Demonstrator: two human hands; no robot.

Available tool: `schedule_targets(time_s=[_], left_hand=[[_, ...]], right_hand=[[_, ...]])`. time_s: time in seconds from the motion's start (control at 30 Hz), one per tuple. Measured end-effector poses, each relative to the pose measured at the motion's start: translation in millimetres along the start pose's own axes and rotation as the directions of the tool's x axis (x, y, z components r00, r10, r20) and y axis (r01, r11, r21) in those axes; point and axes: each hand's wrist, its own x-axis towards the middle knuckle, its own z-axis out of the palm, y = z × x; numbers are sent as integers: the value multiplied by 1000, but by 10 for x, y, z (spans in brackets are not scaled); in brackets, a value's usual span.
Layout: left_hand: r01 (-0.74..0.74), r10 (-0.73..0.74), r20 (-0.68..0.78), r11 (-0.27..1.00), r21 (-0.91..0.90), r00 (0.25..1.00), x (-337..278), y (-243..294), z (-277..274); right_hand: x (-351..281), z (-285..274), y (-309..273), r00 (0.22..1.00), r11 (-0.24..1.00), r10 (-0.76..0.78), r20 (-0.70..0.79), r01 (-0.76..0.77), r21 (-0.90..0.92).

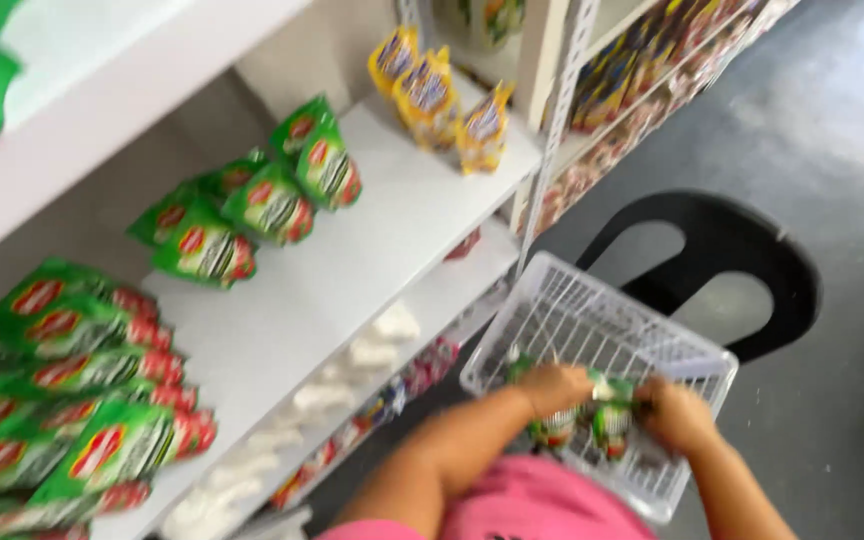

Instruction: Wiping down tomato sauce pouches and cheese snack packs with a cloth and arranging them on grocery store shelves.

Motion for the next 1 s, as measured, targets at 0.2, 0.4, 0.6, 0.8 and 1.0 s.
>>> schedule_targets(time_s=[0.2,0.4,0.6,0.8,1.0], left_hand=[[505,-402,479,857,-102,780,185,408,230],[476,-387,564,879,-12,729,-57,390,323],[549,-605,-216,791,-271,766,-587,463,-1707],[708,53,-908,609,358,415,-1200,-443,-4204],[992,-795,-604,117,-53,61,-1338,-604,-5421]], right_hand=[[3,791,356,980,995,100,171,-99,-17],[223,1010,597,950,989,102,295,-128,70],[661,83,-220,969,958,-247,28,239,161],[442,-2056,-2754,386,563,-690,-612,818,-119],[408,-3226,-4838,367,625,-694,-619,733,-267]])
